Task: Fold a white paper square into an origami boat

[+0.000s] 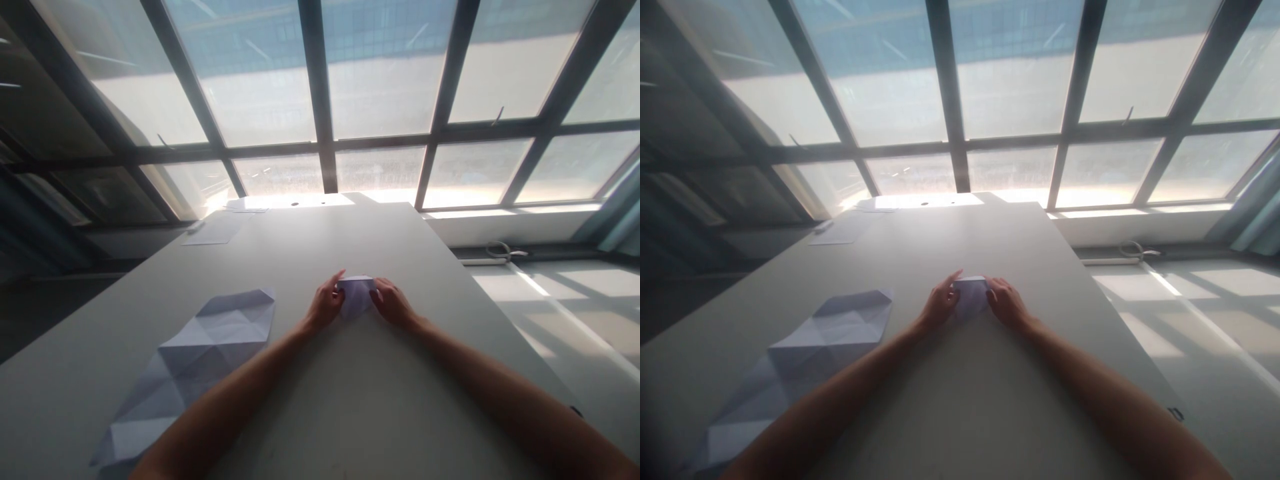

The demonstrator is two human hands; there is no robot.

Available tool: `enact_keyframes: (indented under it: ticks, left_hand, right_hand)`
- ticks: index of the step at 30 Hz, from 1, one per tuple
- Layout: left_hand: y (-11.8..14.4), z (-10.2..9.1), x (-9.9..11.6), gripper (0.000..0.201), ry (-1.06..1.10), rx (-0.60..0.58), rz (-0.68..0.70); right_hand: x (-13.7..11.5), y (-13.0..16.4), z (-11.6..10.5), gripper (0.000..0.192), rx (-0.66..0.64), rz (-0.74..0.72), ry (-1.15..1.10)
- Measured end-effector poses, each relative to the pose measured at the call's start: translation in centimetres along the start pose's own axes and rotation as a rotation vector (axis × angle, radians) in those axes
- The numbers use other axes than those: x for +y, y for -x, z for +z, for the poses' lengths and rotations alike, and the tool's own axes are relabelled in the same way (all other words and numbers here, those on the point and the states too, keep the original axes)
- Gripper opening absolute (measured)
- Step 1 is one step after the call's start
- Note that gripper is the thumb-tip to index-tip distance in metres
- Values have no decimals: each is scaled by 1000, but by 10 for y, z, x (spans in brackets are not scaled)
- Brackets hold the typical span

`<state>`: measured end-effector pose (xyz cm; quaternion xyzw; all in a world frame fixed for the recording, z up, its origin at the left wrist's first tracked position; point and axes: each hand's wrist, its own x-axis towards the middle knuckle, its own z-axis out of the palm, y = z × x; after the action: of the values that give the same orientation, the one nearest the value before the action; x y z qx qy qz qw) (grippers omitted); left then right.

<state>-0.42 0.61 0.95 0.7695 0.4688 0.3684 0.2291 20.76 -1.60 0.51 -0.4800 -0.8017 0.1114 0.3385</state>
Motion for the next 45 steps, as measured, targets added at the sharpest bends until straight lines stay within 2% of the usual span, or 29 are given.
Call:
enact_keyframes:
  ticks: [2,4,10,12,15,20,26,31,35,40,45]
  left_hand:
    - [-1,-2,-1,43,-25,41,38]
    - [-1,-4,-3,38,-60,20,83]
    - [-2,-7,-8,47,-128,-253,71]
    - [-2,-6,-7,48,-181,-295,70]
    - [0,-4,-4,49,-315,-327,119]
    - [6,-1,-1,69,-495,-423,224]
    - [9,-2,-1,76,-529,-437,264]
    - [7,-2,-1,67,-525,-435,265]
    - [6,-1,-2,57,-507,-385,246]
    - [8,-1,-3,67,-539,-413,243]
    - [9,0,-4,68,-597,-446,241]
  right_hand:
    - [-2,0,-2,46,-42,-13,25]
    - [-2,-1,-2,52,-84,-30,54]
    - [3,1,-1,57,-289,-129,179]
    - [2,3,-4,61,-352,-158,199]
    - [1,4,-7,77,-399,-185,177]
    - [0,3,-3,61,-377,-117,188]
    - [3,4,4,70,-349,-86,237]
    - [4,3,5,69,-349,-26,253]
    - [4,2,2,67,-396,-75,209]
    - [2,3,-2,71,-413,-135,177]
    - [0,4,1,69,-387,-97,204]
